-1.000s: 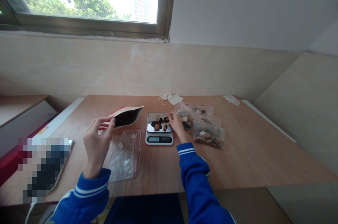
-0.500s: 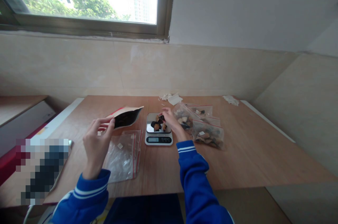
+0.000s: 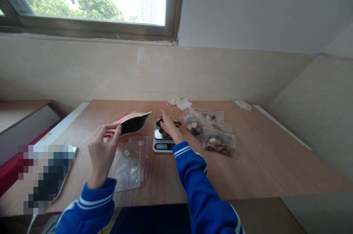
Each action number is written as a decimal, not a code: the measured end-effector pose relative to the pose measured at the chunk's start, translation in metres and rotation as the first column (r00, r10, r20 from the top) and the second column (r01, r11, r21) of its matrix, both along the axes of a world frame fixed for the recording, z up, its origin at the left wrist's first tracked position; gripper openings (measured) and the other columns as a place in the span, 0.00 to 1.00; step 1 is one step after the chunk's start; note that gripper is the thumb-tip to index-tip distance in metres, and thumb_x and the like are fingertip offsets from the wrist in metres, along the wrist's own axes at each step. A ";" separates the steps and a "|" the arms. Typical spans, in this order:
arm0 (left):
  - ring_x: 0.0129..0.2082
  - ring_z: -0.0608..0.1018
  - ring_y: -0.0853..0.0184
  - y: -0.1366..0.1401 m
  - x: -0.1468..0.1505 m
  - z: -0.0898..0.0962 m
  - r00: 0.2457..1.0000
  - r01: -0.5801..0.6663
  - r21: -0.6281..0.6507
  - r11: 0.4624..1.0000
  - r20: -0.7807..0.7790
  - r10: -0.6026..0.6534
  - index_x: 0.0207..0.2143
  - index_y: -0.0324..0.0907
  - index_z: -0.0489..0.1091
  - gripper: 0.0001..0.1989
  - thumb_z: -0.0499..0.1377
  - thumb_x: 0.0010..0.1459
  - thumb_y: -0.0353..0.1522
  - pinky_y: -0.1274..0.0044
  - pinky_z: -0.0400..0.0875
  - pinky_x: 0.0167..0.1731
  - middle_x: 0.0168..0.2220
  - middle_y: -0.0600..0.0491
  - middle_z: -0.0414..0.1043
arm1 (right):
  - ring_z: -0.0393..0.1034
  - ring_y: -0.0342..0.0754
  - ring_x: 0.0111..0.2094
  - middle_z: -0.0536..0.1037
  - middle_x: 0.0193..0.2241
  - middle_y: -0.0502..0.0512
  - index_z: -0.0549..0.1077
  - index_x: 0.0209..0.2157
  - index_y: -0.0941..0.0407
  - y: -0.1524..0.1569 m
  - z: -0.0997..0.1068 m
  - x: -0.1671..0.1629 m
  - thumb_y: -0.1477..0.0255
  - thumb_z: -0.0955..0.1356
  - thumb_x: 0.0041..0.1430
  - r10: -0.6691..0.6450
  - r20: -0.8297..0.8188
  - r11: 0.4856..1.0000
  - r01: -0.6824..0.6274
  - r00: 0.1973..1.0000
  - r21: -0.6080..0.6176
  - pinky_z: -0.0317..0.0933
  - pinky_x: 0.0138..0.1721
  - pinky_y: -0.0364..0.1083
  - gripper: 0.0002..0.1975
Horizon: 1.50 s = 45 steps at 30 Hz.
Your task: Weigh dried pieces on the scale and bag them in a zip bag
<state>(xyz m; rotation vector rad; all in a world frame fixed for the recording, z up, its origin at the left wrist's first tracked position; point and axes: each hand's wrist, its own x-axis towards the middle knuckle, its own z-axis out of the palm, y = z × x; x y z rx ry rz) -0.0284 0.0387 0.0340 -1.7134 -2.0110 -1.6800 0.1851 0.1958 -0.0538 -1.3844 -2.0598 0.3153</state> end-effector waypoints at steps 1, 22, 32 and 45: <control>0.30 0.75 0.68 0.000 0.000 0.000 1.000 0.000 0.003 1.000 0.001 0.000 0.35 0.43 0.73 0.12 0.57 0.59 0.42 0.75 0.71 0.33 0.34 0.52 0.73 | 0.68 0.55 0.50 0.76 0.45 0.62 0.62 0.56 0.58 -0.004 0.002 0.000 0.83 0.62 0.53 -0.024 0.039 1.000 0.024 0.999 0.019 0.57 0.52 0.57 0.27; 0.29 0.76 0.69 -0.002 -0.002 -0.003 1.000 0.015 0.008 1.000 0.013 -0.016 0.35 0.43 0.73 0.12 0.58 0.60 0.42 0.76 0.69 0.33 0.36 0.53 0.74 | 0.67 0.54 0.45 0.75 0.42 0.56 0.72 0.41 0.55 -0.070 0.007 0.036 0.78 0.70 0.56 0.141 0.259 0.987 -0.157 0.956 0.043 0.62 0.48 0.52 0.10; 0.29 0.75 0.69 -0.002 -0.002 -0.006 1.000 0.013 0.004 1.000 0.014 -0.013 0.36 0.43 0.74 0.13 0.57 0.60 0.43 0.76 0.68 0.33 0.36 0.53 0.74 | 0.68 0.53 0.46 0.75 0.42 0.57 0.72 0.44 0.56 -0.076 0.011 0.037 0.79 0.69 0.58 0.135 0.307 0.984 -0.164 0.942 0.070 0.62 0.47 0.51 0.12; 0.29 0.75 0.70 -0.002 -0.004 -0.007 1.000 0.009 0.031 0.999 -0.003 -0.008 0.35 0.43 0.73 0.12 0.58 0.60 0.42 0.77 0.68 0.32 0.36 0.53 0.74 | 0.70 0.47 0.36 0.74 0.34 0.53 0.75 0.33 0.54 -0.076 0.021 0.065 0.71 0.67 0.62 0.114 -0.085 0.991 -0.108 0.990 0.076 0.63 0.39 0.46 0.05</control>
